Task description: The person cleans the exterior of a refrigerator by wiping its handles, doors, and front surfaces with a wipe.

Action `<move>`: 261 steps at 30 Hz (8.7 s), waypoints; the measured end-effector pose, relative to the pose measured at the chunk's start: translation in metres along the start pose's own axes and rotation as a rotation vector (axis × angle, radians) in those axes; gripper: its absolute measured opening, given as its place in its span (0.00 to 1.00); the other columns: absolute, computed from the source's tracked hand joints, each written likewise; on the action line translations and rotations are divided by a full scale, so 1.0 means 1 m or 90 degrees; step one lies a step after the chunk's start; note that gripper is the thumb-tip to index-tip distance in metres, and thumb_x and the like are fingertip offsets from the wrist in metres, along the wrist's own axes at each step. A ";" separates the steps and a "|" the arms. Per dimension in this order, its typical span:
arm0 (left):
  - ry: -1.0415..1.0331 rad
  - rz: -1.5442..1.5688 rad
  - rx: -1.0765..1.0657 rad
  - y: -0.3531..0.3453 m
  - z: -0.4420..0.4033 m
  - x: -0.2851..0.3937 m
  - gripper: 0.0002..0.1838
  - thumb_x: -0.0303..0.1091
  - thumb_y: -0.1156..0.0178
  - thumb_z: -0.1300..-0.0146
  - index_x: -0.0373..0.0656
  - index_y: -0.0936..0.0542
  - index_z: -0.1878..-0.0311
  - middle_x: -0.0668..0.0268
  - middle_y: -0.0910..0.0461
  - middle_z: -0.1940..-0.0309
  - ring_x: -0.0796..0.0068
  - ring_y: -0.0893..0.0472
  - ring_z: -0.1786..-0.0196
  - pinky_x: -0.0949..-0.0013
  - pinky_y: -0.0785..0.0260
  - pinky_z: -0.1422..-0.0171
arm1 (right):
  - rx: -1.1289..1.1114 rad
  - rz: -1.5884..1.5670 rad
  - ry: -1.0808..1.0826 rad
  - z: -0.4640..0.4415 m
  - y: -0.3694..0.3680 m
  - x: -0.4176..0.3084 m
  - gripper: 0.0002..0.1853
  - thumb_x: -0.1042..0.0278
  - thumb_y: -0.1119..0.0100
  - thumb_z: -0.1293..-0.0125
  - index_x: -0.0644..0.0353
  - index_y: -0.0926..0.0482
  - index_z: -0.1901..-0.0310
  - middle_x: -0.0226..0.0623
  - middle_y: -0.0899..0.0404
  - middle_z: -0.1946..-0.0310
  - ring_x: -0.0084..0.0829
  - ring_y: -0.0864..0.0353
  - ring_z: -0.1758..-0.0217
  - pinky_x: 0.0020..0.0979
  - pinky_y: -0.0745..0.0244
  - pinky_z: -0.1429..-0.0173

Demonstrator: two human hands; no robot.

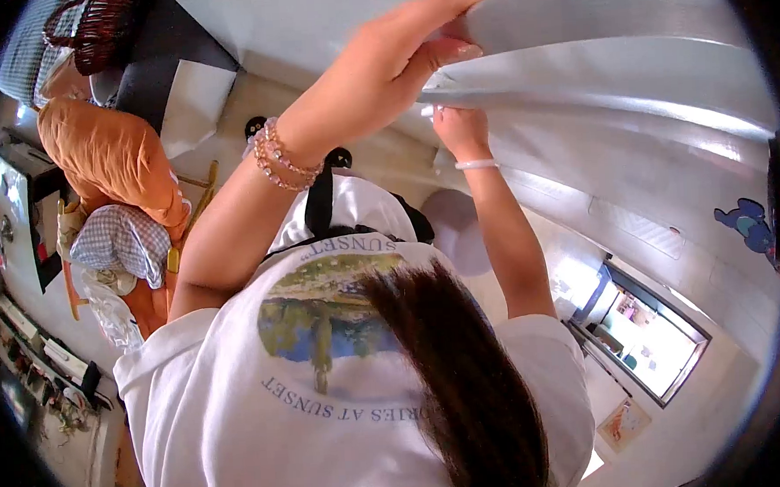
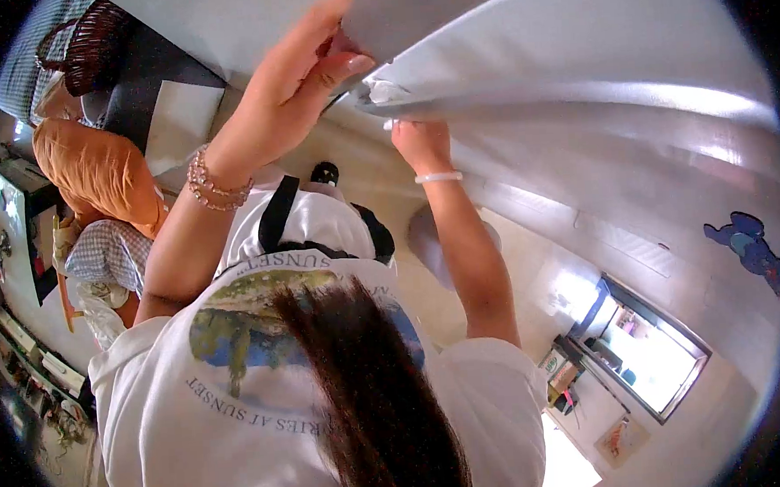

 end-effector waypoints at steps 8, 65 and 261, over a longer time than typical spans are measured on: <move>0.142 -0.141 0.279 0.009 0.070 -0.035 0.19 0.25 0.50 0.39 0.40 0.36 0.44 0.65 0.29 0.54 0.75 0.28 0.51 0.72 0.37 0.45 | 0.017 -0.404 -0.468 0.049 0.051 -0.004 0.13 0.61 0.50 0.41 0.61 0.25 0.59 0.38 0.22 0.72 0.37 0.22 0.71 0.36 0.28 0.69; 0.401 0.278 0.436 -0.075 0.074 -0.149 0.18 0.25 0.55 0.40 0.37 0.31 0.46 0.67 0.29 0.49 0.78 0.34 0.45 0.76 0.48 0.39 | -0.080 -0.116 -0.091 0.010 -0.007 0.001 0.13 0.68 0.51 0.44 0.64 0.23 0.59 0.50 0.24 0.62 0.50 0.26 0.57 0.44 0.31 0.53; 0.536 0.347 0.336 -0.021 0.119 -0.145 0.25 0.17 0.62 0.46 0.41 0.33 0.43 0.66 0.32 0.45 0.73 0.33 0.45 0.71 0.43 0.39 | 0.074 -0.440 -0.299 -0.033 0.102 0.003 0.10 0.76 0.57 0.43 0.67 0.23 0.65 0.38 0.23 0.81 0.28 0.23 0.83 0.29 0.26 0.79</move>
Point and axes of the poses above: each hand's wrist, its own z-axis away from the middle knuckle, its own y-axis out of the back of the hand, x = y × z, the point moved 1 cm from there along -z, towards the middle knuckle
